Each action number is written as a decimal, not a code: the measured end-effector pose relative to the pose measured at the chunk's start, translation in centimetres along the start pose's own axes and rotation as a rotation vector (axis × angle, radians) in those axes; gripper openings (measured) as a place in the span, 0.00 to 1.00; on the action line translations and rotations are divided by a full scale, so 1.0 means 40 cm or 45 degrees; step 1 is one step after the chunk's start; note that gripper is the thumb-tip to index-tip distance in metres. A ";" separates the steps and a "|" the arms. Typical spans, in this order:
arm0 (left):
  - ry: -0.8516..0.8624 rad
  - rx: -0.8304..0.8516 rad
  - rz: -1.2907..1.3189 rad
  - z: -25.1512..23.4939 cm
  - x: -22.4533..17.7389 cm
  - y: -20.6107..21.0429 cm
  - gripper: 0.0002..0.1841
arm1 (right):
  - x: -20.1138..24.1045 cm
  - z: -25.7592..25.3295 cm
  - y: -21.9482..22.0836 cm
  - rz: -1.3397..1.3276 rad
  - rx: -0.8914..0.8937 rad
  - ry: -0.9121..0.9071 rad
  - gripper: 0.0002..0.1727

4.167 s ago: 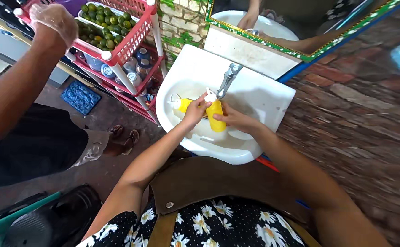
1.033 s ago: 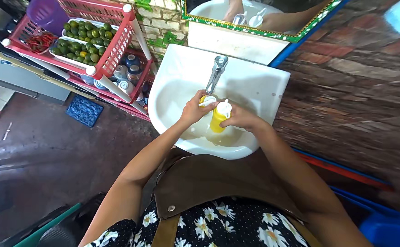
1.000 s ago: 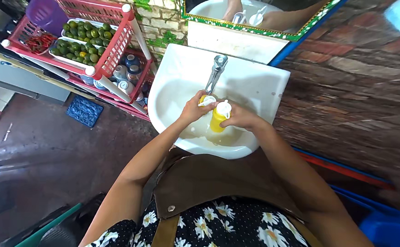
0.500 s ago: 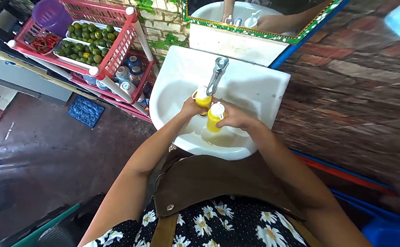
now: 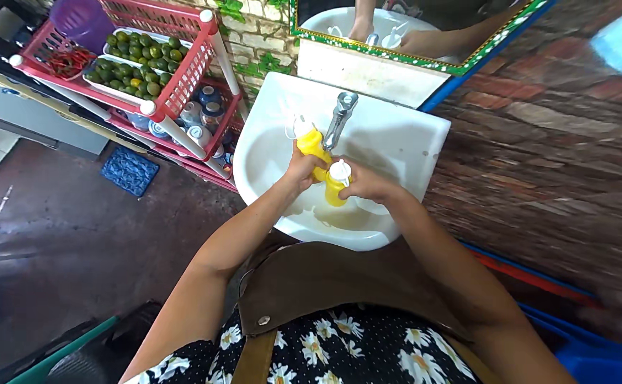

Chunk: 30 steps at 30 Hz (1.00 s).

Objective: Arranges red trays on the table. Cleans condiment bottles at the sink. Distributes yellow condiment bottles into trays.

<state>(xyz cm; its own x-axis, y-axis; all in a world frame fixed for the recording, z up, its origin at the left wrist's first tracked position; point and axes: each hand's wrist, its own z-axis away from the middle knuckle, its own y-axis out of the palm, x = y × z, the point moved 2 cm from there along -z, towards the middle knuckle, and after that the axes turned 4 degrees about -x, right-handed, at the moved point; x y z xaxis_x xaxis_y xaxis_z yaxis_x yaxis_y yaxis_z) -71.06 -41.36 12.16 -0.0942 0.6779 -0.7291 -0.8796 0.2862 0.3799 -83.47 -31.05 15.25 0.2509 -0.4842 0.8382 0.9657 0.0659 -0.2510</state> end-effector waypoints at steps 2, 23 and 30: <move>-0.034 0.047 -0.031 0.008 0.005 0.001 0.56 | -0.001 0.002 -0.004 -0.016 -0.017 -0.004 0.53; -0.094 -0.073 -0.149 0.031 0.024 -0.025 0.36 | 0.071 0.125 -0.265 0.008 -1.106 -0.383 0.53; 0.105 -0.110 -0.172 0.051 0.023 -0.026 0.40 | 0.003 0.111 -0.200 0.385 -1.565 -0.389 0.60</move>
<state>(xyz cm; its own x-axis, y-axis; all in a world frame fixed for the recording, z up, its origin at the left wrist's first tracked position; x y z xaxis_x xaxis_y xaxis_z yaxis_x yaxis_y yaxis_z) -69.29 -39.67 12.26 -0.0074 0.5784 -0.8157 -0.9234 0.3090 0.2275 -90.86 -27.77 19.49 0.6081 -0.3633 0.7058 0.2171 -0.7791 -0.5881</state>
